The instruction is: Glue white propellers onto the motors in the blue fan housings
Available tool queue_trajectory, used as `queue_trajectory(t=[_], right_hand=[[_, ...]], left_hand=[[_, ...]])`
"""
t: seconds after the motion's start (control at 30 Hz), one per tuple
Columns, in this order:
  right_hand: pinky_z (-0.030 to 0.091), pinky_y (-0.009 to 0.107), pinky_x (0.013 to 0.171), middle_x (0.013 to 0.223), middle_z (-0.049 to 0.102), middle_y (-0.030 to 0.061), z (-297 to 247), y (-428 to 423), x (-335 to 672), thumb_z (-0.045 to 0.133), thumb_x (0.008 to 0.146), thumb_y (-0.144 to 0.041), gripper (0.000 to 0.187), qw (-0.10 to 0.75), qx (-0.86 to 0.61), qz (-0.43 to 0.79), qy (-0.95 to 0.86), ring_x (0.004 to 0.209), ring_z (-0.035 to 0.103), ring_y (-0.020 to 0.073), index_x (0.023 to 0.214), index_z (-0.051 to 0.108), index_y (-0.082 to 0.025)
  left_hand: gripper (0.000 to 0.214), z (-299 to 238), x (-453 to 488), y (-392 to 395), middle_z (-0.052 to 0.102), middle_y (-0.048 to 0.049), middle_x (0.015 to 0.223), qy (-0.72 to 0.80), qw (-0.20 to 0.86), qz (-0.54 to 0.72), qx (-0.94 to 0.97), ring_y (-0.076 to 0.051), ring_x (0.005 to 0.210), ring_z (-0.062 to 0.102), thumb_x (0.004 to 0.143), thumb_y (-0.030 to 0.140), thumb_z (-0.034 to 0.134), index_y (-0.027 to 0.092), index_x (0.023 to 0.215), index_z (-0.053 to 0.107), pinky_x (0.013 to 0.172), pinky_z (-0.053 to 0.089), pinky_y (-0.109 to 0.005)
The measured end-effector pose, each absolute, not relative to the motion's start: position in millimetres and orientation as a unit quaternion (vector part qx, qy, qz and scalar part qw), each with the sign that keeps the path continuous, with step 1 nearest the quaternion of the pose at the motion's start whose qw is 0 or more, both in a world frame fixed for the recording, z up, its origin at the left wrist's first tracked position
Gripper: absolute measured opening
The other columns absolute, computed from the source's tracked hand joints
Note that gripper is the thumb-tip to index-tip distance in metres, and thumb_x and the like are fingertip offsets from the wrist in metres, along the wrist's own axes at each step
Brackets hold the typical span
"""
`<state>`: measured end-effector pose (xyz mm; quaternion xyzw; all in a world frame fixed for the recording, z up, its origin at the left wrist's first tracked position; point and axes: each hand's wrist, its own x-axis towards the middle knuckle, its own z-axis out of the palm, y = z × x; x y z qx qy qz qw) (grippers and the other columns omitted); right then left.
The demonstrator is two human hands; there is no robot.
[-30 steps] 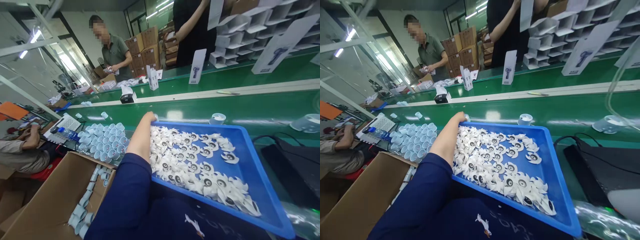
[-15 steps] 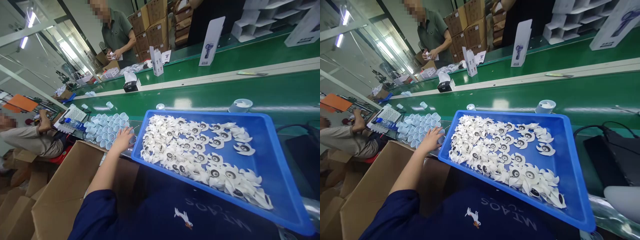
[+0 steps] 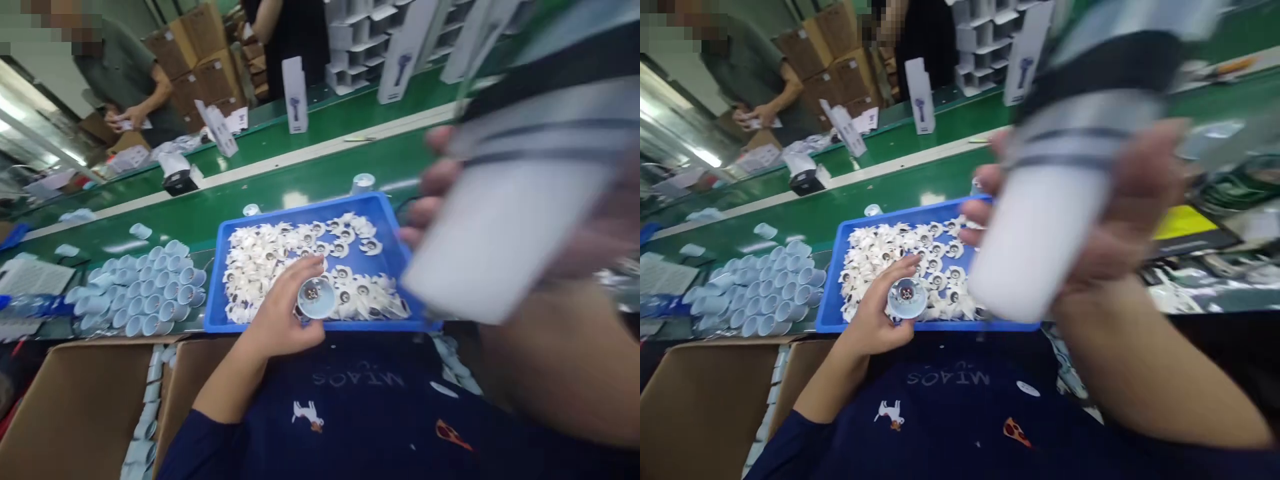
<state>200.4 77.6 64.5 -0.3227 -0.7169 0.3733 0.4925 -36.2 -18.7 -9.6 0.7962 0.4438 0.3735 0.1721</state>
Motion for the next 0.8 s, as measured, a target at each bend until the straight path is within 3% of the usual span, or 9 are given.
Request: queue_trajectory(t=[0.07,0.13,0.17,0.3,0.57,0.8], right_hand=[[0.061,0.039,0.067,0.095,0.068,-0.0024,70,72,189,0.052,0.071,-0.088,0.075,0.489,-0.259,0.585,-0.592,0.074,0.069,0.0185,0.117,0.059,-0.029],[0.062,0.038,0.066,0.089,0.069,-0.0014,72,68,172,0.085,0.052,-0.066,0.073,0.505,-0.184,0.703,-0.466,0.071,0.069,0.0206,0.108,0.060,-0.026],[0.062,0.037,0.062,0.085,0.068,-0.0010,72,66,164,0.090,0.048,-0.058,0.072,0.518,-0.165,0.714,-0.441,0.069,0.068,0.0208,0.104,0.061,-0.025],[0.059,0.034,0.058,0.084,0.068,0.0013,66,57,157,0.095,0.055,-0.051,0.068,0.538,-0.156,0.700,-0.444,0.068,0.066,0.0207,0.110,0.063,-0.025],[0.056,0.035,0.061,0.079,0.064,0.0000,65,47,165,0.088,0.068,-0.045,0.052,0.548,-0.165,0.648,-0.503,0.070,0.063,0.0211,0.110,0.062,-0.027],[0.057,0.034,0.063,0.078,0.065,-0.0006,64,46,162,0.090,0.066,-0.041,0.047,0.549,-0.167,0.650,-0.499,0.070,0.064,0.0200,0.104,0.067,-0.026]], left_hand=[[0.070,-11,-11,-15,0.063,-0.0115,0.131,0.417,0.188,0.389,0.800,-0.029,0.124,0.060,0.069,0.015,0.065,0.023,0.136,0.046,0.107,0.049,-0.047],[0.057,-10,4,-14,0.069,-0.0085,0.110,0.420,0.189,0.403,0.791,-0.027,0.101,0.068,0.071,0.030,0.076,0.021,0.123,0.054,0.090,0.056,-0.041],[0.052,-8,9,-14,0.070,-0.0063,0.100,0.423,0.190,0.409,0.786,-0.024,0.090,0.068,0.070,0.039,0.081,0.021,0.114,0.059,0.081,0.057,-0.038],[0.035,-1,15,-17,0.068,-0.0005,0.079,0.423,0.184,0.426,0.778,-0.017,0.071,0.065,0.073,0.047,0.080,0.021,0.089,0.063,0.065,0.052,-0.030],[0.030,0,19,-21,0.064,0.0002,0.073,0.436,0.182,0.420,0.775,-0.016,0.063,0.059,0.074,0.043,0.077,0.021,0.082,0.059,0.056,0.046,-0.028],[0.029,0,18,-23,0.065,-0.0006,0.074,0.464,0.207,0.405,0.760,-0.017,0.064,0.061,0.070,0.042,0.079,0.021,0.081,0.061,0.057,0.049,-0.030]])
